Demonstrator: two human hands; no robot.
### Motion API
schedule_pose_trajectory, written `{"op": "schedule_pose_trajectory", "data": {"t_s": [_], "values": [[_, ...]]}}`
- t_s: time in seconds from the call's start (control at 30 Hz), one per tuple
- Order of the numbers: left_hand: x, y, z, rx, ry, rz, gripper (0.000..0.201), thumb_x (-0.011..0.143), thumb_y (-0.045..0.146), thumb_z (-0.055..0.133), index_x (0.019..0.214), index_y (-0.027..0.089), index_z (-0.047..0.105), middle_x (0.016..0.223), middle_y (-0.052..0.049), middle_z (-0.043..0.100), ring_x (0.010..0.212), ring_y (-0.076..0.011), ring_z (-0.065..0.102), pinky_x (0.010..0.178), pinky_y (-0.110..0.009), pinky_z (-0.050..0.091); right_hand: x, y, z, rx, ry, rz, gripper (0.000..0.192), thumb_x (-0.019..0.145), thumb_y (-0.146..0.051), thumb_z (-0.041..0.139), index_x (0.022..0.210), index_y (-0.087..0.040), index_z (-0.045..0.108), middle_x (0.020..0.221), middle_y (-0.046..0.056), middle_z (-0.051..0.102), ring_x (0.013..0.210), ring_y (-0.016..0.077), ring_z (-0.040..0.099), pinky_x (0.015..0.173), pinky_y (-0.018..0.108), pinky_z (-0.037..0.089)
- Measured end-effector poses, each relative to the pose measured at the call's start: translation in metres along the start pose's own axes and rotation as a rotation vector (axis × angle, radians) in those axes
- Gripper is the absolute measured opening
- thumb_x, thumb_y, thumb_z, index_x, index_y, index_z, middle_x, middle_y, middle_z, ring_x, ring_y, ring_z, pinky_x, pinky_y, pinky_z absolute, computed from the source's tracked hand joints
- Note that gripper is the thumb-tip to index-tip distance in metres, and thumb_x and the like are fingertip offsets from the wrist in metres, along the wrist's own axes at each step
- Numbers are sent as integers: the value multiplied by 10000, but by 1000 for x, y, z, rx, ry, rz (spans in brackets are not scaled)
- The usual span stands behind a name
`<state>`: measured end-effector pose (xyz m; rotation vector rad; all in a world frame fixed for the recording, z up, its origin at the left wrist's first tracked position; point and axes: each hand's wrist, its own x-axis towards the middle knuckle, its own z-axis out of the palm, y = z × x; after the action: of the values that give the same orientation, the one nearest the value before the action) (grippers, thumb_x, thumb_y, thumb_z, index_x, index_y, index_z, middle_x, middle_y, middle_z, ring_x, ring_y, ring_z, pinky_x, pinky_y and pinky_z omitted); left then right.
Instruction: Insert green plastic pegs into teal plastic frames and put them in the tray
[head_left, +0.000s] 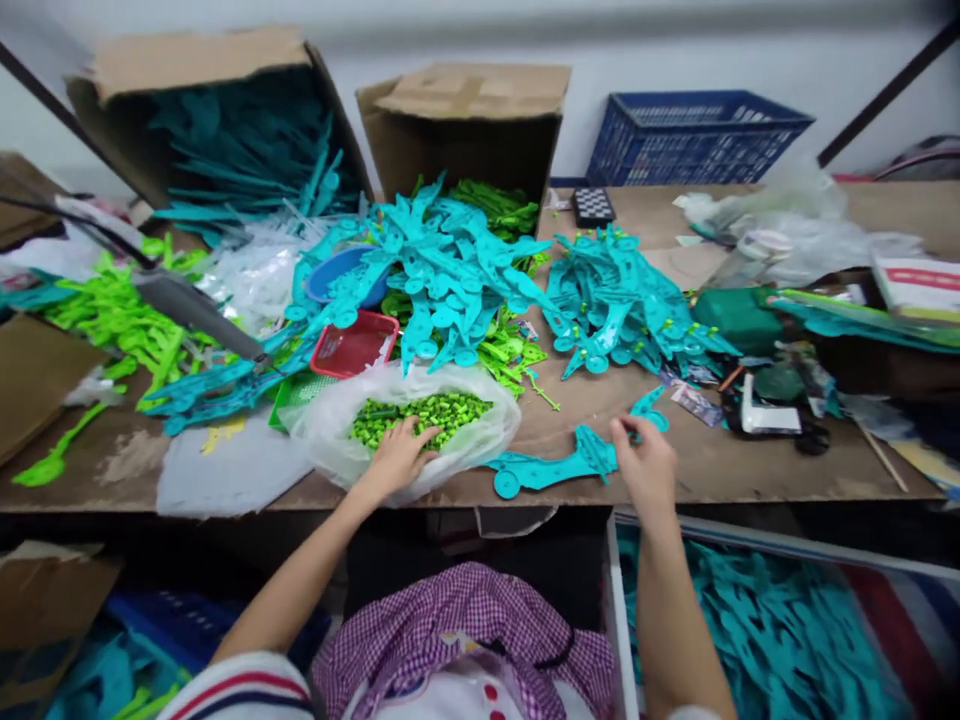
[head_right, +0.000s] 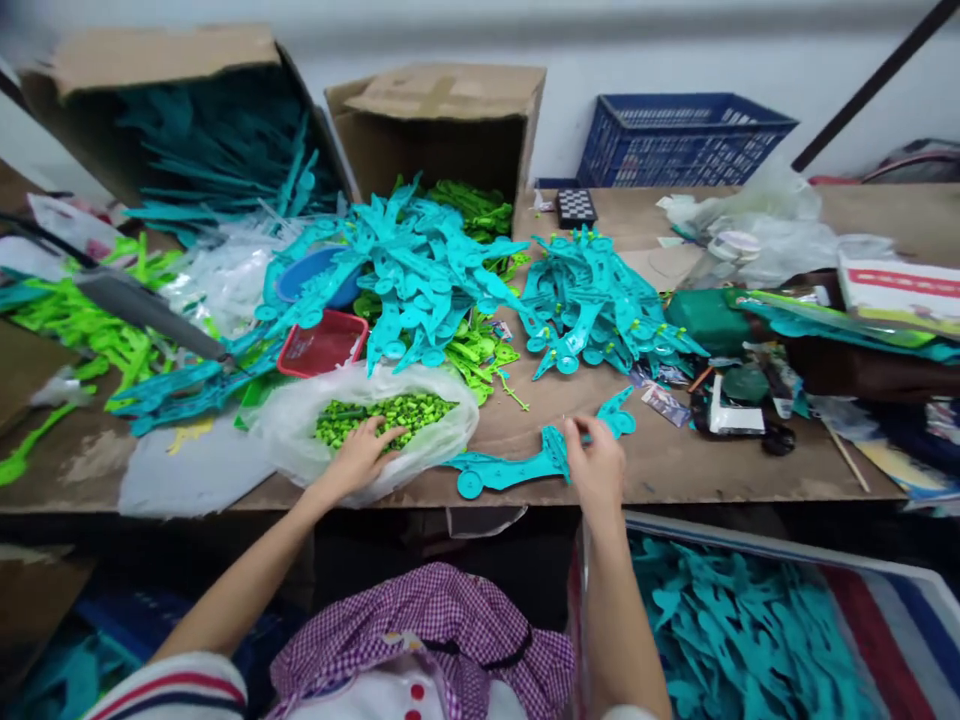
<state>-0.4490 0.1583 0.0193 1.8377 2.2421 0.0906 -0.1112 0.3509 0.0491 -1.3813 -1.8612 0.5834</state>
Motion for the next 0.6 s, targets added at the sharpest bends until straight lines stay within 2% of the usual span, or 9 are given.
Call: {"op": "schedule_pose_trajectory", "data": {"t_s": [0.07, 0.13, 0.2, 0.27, 0.33, 0.43, 0.5, 0.6], "values": [[1, 0, 3, -24, 26, -10, 398, 930, 310, 489, 1312, 268, 594, 1287, -166, 493, 1157, -320, 529, 949, -472, 441, 74, -14, 18, -71, 26, -210, 326, 916, -434, 472, 972, -192, 684, 1008, 112, 691, 974, 254, 631, 861, 377, 500], [2, 0, 8, -27, 48, -36, 387, 930, 299, 482, 1294, 277, 612, 1300, -162, 501, 1181, -325, 522, 956, -483, 439, 151, -22, 48, -196, -20, -299, 305, 935, -300, 425, 1008, -156, 684, 1053, 142, 681, 1045, 271, 605, 932, 392, 468], [1, -3, 14, -16, 63, -55, 386, 927, 287, 479, 1286, 292, 620, 1323, -153, 509, 1204, -325, 518, 959, -492, 441, 218, -25, 84, -376, -243, -353, 345, 937, -199, 379, 1093, -104, 671, 1149, 175, 657, 1108, 286, 583, 963, 390, 445], [-1, -7, 20, -4, 75, -54, 388, 920, 274, 479, 1277, 304, 628, 1325, -142, 527, 1217, -317, 522, 953, -485, 453, 266, -24, 123, -516, -464, -413, 387, 931, -135, 352, 1176, -81, 647, 1232, 193, 623, 1160, 290, 562, 970, 375, 435], [-3, -11, 28, 12, 96, -43, 391, 912, 262, 480, 1264, 314, 639, 1315, -138, 550, 1223, -308, 532, 945, -476, 465, 295, -22, 160, -565, -591, -458, 396, 906, -106, 395, 1222, -93, 634, 1268, 185, 611, 1177, 286, 558, 958, 350, 438], [-6, -16, 39, 53, 143, -38, 394, 886, 256, 515, 1243, 340, 656, 1315, -129, 575, 1218, -297, 555, 939, -456, 478, 320, -16, 209, -553, -677, -495, 405, 863, -127, 500, 1247, -127, 628, 1296, 159, 611, 1172, 275, 572, 940, 320, 449], [-7, -17, 44, 90, 170, -56, 391, 858, 249, 553, 1212, 360, 676, 1314, -113, 595, 1195, -288, 578, 934, -436, 485, 333, -11, 235, -553, -717, -509, 453, 862, -150, 517, 1310, -139, 583, 1366, 153, 566, 1198, 273, 559, 955, 322, 446], [-5, -16, 47, 151, 176, -80, 382, 808, 228, 601, 1134, 391, 716, 1259, -94, 646, 1129, -284, 626, 898, -416, 504, 354, -4, 263, -577, -731, -482, 593, 867, -155, 496, 1454, -136, 410, 1488, 175, 429, 1255, 298, 516, 978, 374, 442]]}}
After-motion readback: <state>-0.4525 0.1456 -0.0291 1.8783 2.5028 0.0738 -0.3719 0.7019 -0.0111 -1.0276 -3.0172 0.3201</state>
